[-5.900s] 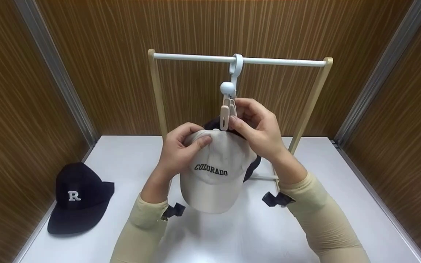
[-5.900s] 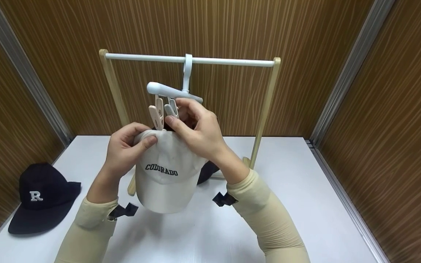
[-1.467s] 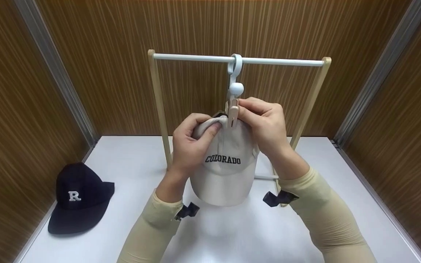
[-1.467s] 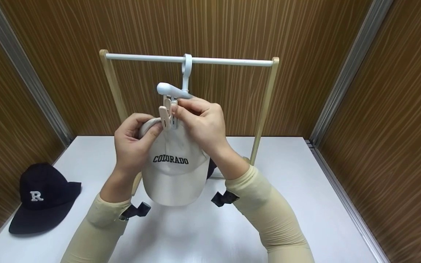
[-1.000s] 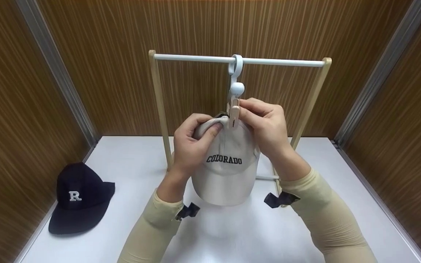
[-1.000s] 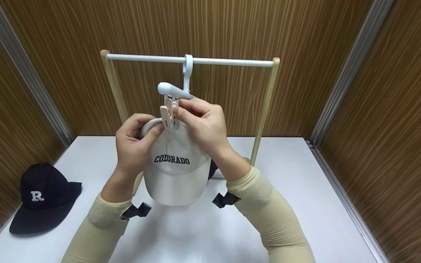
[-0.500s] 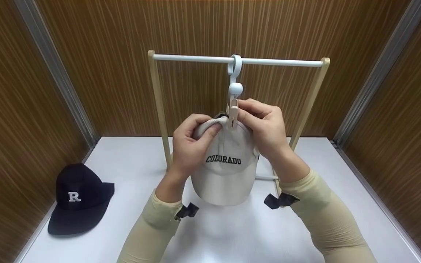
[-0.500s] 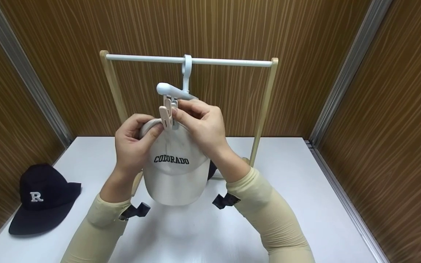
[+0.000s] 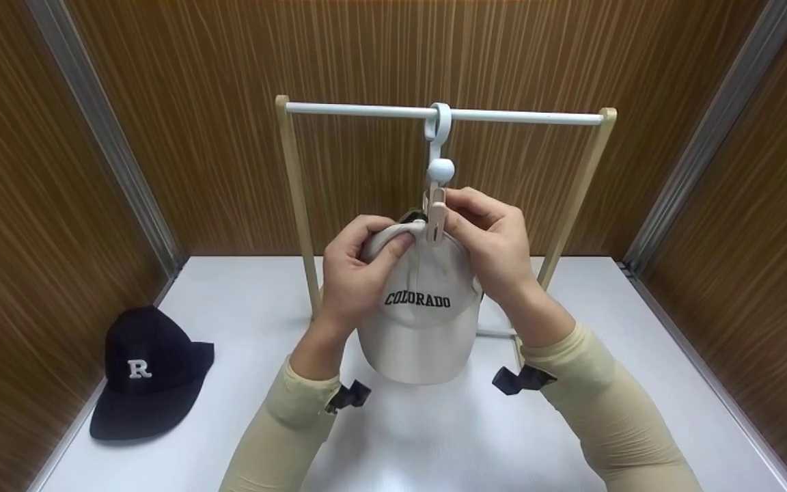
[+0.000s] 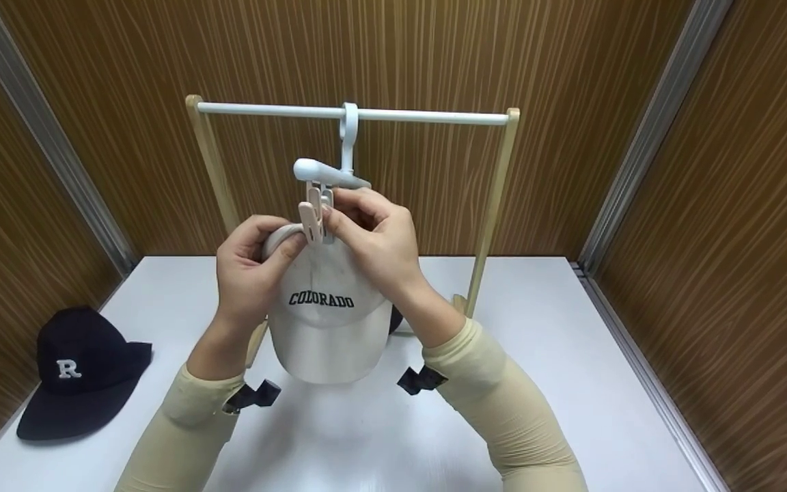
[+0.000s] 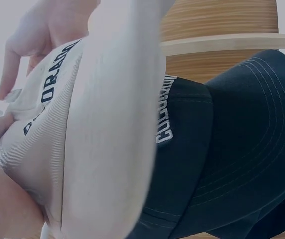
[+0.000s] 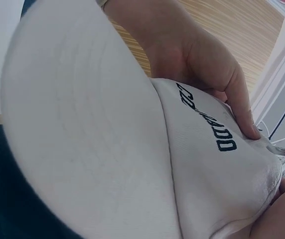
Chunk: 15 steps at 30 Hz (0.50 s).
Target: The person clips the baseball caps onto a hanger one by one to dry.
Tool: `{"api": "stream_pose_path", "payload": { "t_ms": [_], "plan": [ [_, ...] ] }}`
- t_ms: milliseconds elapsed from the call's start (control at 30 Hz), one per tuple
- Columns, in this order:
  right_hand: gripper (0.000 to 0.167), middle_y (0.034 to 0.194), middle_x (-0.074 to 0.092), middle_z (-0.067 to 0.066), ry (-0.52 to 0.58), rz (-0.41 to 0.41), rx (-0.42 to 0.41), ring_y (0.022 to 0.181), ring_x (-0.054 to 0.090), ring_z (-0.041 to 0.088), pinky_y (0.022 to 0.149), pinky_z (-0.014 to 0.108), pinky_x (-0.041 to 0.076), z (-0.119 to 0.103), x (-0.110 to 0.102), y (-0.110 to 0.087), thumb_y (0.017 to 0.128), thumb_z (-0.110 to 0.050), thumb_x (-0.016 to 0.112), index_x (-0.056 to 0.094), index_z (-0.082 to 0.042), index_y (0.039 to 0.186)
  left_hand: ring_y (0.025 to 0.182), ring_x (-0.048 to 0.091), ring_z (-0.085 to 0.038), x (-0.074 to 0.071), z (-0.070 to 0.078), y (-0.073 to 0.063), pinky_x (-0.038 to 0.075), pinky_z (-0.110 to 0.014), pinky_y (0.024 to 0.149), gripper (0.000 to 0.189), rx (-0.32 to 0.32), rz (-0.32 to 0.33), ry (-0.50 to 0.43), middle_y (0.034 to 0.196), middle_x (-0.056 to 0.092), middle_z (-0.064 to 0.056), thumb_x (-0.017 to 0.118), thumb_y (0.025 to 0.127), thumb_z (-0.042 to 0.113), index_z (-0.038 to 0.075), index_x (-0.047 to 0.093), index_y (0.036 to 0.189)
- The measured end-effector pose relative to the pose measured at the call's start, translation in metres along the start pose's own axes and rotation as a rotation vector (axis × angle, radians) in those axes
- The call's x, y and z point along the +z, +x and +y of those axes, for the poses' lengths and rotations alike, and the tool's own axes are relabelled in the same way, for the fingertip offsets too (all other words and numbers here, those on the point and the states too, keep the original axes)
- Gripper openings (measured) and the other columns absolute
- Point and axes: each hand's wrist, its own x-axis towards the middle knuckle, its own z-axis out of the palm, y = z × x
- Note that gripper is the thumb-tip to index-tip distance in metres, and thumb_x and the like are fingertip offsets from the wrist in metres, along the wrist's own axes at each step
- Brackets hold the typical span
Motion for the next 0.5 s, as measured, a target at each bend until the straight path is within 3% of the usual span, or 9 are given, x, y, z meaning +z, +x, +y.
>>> {"api": "stream_pose_path", "payload": {
  "t_ms": [500],
  "plan": [
    [0.026, 0.107, 0.076, 0.005, -0.034, 0.014, -0.1, 0.091, 0.065, 0.016, 0.077, 0.027, 0.052, 0.014, -0.003, -0.011, 0.099, 0.0, 0.076, 0.077, 0.011, 0.122, 0.1, 0.073, -0.023, -0.001, -0.006, -0.005, 0.061, -0.038, 0.091, 0.013, -0.02, -0.025, 0.026, 0.108, 0.077, -0.001, 0.082, 0.102, 0.008, 0.001, 0.075, 0.111]
  ]
}}
